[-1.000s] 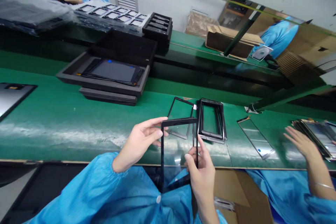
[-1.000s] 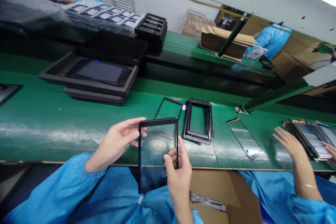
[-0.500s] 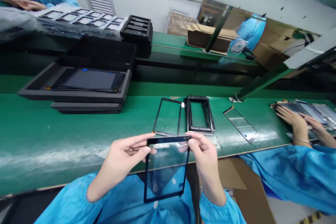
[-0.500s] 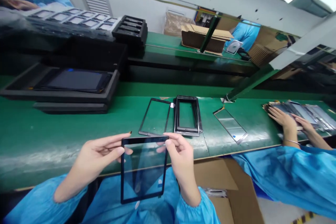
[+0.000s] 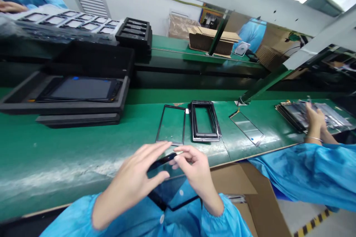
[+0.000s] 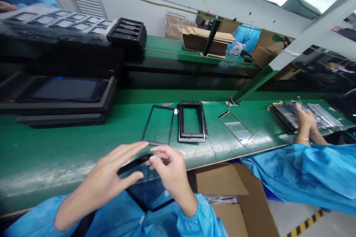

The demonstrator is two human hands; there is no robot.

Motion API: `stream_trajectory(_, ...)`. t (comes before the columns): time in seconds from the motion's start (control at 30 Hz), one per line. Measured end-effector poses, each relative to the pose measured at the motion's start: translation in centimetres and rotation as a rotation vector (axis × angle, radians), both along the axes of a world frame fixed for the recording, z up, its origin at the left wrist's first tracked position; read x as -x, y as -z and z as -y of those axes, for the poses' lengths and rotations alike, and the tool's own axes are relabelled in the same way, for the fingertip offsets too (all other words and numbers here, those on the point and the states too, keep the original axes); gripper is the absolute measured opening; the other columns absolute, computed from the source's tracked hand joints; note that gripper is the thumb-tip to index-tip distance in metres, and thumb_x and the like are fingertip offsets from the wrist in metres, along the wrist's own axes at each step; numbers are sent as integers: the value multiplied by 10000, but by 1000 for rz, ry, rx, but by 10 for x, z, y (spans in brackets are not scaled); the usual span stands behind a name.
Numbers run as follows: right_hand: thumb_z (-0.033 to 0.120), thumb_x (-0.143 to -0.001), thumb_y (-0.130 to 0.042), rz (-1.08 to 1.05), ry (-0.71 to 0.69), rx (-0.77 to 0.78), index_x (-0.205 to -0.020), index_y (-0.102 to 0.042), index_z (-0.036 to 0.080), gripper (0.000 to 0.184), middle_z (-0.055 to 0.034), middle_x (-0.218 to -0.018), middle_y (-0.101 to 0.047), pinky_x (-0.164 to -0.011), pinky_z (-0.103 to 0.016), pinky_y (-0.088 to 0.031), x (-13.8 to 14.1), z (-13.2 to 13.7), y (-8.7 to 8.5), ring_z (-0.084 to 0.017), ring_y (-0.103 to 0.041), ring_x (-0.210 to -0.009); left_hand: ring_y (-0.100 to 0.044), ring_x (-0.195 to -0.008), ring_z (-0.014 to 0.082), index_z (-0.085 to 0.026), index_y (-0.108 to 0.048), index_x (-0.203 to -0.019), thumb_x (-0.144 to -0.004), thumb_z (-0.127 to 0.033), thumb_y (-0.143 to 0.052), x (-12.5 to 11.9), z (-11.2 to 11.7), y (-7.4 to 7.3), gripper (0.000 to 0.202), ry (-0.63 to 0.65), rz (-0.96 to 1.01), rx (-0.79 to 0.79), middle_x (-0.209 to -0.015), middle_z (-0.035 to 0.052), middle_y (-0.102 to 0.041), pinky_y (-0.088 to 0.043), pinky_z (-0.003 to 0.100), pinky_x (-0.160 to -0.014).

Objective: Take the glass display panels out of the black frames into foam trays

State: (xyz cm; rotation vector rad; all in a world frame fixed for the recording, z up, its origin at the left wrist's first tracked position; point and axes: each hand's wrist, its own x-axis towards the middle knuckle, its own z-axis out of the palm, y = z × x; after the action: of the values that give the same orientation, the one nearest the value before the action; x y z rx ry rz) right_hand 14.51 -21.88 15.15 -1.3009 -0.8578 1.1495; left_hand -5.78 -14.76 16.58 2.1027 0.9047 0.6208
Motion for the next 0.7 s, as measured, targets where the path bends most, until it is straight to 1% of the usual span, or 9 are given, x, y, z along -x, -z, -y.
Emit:
stream_trajectory(0.07,491,-825,-870,-72,-89,37,-1102,-778,201,411,-42,-765,-849,-731,-340,-667,0,1,4,-237,-825,-692,-816,-933,257,-364,-604,-1541,-964,-321,-680,-5,1,-6,584,92,-72,95,-1131,23,-856,-636,314,-827)
stream_trajectory(0.1,520,-843,-852,-98,-125,59,-1119,-783,199,429,-53,-812,-858,-775,-359,-668,-4,2,5,-245,-834,-737,-811,-808,231,-367,-601,-1540,-985,-313,-650,-6,2,-7,560,102,-85,172,-1035,3,-865,-626,287,-751)
stream_trajectory(0.13,552,-870,-821,-108,-153,80,-1111,-797,195,431,-72,-874,-865,-816,-379,-666,-9,4,6,-254,-842,-787,-798,-738,216,-359,-636,-1500,-995,-315,-634,-5,2,-7,507,86,-79,249,-990,-4,-866,-614,272,-707)
stream_trajectory(0.2,603,-915,-759,-90,-177,114,-1047,-833,189,441,-111,-1002,-864,-866,-409,-659,-25,9,8,-273,-846,-875,-786,-699,206,-304,-709,-1365,-990,-346,-644,-1,3,-3,383,-4,-1,390,-999,23,-865,-601,258,-651)
stream_trajectory(0.23,622,-917,-750,-70,-169,130,-1004,-845,186,454,-122,-1021,-861,-861,-413,-660,-33,12,9,-279,-844,-881,-781,-692,205,-272,-717,-1302,-986,-364,-650,2,4,-1,336,-59,56,456,-1009,45,-864,-593,253,-612)
stream_trajectory(0.33,652,-878,-779,-37,-72,185,-902,-845,175,483,-130,-894,-859,-746,-372,-659,-53,20,14,-269,-831,-763,-758,-670,201,-213,-672,-1209,-971,-400,-673,7,7,6,303,-251,221,598,-1000,100,-855,-547,231,-498)
stream_trajectory(0.43,660,-859,-791,-97,36,212,-859,-814,167,494,-126,-752,-838,-646,-335,-636,-56,23,20,-258,-804,-654,-734,-636,179,-197,-627,-1191,-942,-416,-728,8,9,9,346,-381,349,637,-980,108,-849,-538,216,-473)
stream_trajectory(0.57,665,-835,-803,-151,124,201,-716,-747,180,503,-117,-650,-807,-625,-331,-633,-48,22,25,-274,-805,-636,-726,-618,175,-199,-589,-1200,-930,-445,-762,10,5,16,404,-409,406,657,-976,102,-848,-545,219,-452)
stream_trajectory(0.7,678,-870,-760,-87,154,155,-662,-713,191,533,-114,-653,-811,-596,-308,-617,-39,19,25,-255,-796,-597,-735,-625,187,-210,-557,-1223,-924,-470,-774,15,-1,27,452,-388,383,660,-990,97,-841,-566,237,-449)
